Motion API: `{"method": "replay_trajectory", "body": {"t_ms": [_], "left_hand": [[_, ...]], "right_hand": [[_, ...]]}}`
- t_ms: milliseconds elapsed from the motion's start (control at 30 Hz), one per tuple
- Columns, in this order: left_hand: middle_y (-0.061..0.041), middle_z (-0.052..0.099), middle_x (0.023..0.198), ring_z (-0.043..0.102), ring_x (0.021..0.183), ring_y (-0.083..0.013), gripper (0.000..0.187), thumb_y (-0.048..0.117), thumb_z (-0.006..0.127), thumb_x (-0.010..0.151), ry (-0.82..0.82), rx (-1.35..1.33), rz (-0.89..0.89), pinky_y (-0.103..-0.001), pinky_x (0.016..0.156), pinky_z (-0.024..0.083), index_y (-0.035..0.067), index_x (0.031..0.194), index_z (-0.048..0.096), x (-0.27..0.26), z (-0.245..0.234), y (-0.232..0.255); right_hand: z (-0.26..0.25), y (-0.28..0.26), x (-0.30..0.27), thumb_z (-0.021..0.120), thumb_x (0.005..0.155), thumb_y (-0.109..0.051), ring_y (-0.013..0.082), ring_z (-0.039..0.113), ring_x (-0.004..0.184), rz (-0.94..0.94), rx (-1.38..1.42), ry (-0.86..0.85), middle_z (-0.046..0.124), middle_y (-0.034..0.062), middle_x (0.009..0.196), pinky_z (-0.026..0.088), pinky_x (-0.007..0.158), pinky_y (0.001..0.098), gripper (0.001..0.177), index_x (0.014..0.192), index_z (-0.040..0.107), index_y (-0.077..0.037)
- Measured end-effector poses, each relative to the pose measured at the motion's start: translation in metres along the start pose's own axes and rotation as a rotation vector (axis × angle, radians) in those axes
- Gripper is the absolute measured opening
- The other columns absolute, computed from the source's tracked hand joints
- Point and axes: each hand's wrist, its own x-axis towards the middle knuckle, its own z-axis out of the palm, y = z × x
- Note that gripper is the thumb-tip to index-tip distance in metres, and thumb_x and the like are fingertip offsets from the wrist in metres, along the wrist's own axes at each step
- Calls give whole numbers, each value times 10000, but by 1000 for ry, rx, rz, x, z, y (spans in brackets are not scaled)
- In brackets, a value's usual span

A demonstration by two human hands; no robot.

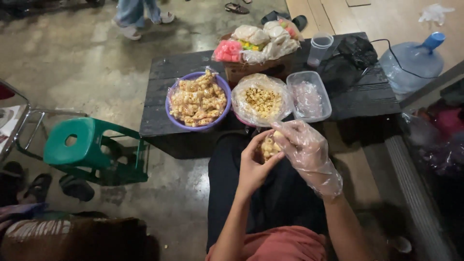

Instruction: Manually portioning and packing small snack items into individual plastic bags.

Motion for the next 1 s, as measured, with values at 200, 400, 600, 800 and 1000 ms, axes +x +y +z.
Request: {"method": "replay_trajectory", "body": {"t_ms": [200, 400, 600, 800, 1000], "left_hand": [[-147, 717, 1163, 646, 1090, -207, 656, 75, 916, 709, 22, -25, -79, -368, 945, 558, 66, 1320, 680, -4, 0, 7], [-179, 715, 1167, 673, 1090, -265, 648, 95, 923, 702, 27, 11, -118, -401, 936, 564, 64, 1306, 689, -1, -3, -6], [-179, 718, 1154, 672, 1121, -271, 665, 111, 930, 695, 13, 16, -140, -396, 956, 553, 104, 1316, 694, 2, -6, -9], [-149, 726, 1151, 644, 1127, -216, 666, 82, 917, 690, 5, -13, -142, -384, 980, 540, 99, 1317, 691, 4, -5, 0], [-169, 707, 1153, 652, 1080, -232, 652, 69, 902, 719, 28, -33, -79, -383, 933, 562, 63, 1329, 671, 7, -2, -6]], "right_hand": [[-11, -9, -5, 726, 971, -176, 329, 706, 751, -50, -78, -19, 732, 141, 926, 588, 668, 407, 236, 1177, 804, -91], [-3, 13, -12, 628, 1025, -196, 392, 704, 927, 1, -156, -121, 717, 129, 1064, 576, 801, 471, 300, 1296, 757, -179], [1, -14, 13, 584, 1054, -117, 384, 718, 916, 118, -21, -26, 753, 123, 968, 563, 822, 447, 270, 1256, 763, -113], [29, -11, -1, 579, 1038, -179, 378, 722, 1048, -66, 217, 54, 717, 258, 1214, 580, 912, 448, 310, 1228, 714, 25], [-6, -4, 6, 601, 1020, -323, 363, 693, 1133, -13, 50, -17, 696, 176, 1205, 568, 961, 436, 337, 1107, 751, -34]]}}
